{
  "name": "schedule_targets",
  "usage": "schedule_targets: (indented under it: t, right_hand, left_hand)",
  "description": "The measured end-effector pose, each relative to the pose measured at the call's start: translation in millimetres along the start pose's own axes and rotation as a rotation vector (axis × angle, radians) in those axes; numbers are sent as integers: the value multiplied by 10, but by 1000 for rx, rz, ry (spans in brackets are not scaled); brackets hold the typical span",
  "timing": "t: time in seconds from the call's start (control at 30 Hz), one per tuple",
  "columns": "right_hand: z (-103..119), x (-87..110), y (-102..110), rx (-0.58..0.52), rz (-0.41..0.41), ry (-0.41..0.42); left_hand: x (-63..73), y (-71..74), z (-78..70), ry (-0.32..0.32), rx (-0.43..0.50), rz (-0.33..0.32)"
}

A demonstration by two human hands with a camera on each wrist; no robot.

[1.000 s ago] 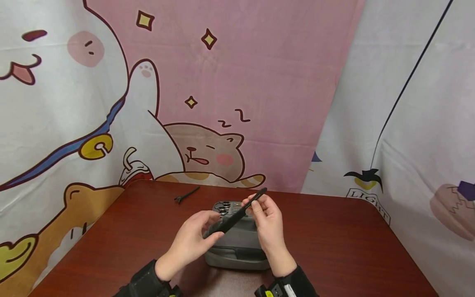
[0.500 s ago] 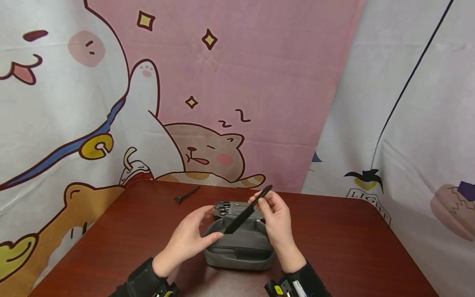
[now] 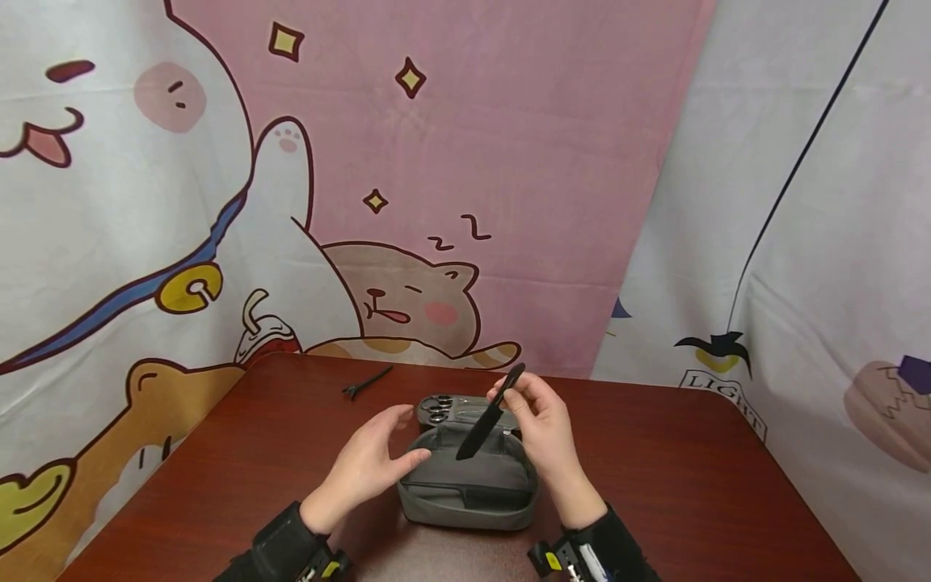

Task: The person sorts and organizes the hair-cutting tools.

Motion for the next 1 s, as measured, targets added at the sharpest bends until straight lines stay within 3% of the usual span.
schedule_targets:
  t: [0.33, 0.63, 0.83, 1.0]
  right_hand:
    - [72, -74, -62, 141, 174, 65]
    - [19, -98, -134, 270, 271, 18]
    - [-11, -90, -210, 310, 348, -33]
    - [-25, -85, -303, 304, 445, 2]
  left_hand:
    - [-39, -77, 166, 43, -24, 45]
    - [-63, -133, 277, 72, 19, 109]
    - [-57, -126, 284, 77, 42, 112]
    - [-54, -134, 311, 81, 66, 109]
Point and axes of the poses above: each hand's wrist, its own x-axis away from the middle knuckle, its own y-axis out of the back of the hand, z = x × y, the point moved 7 cm from there along -x, towards the middle knuckle, and after that the axes turned 3 degrees about z, right-handed, at the moved point
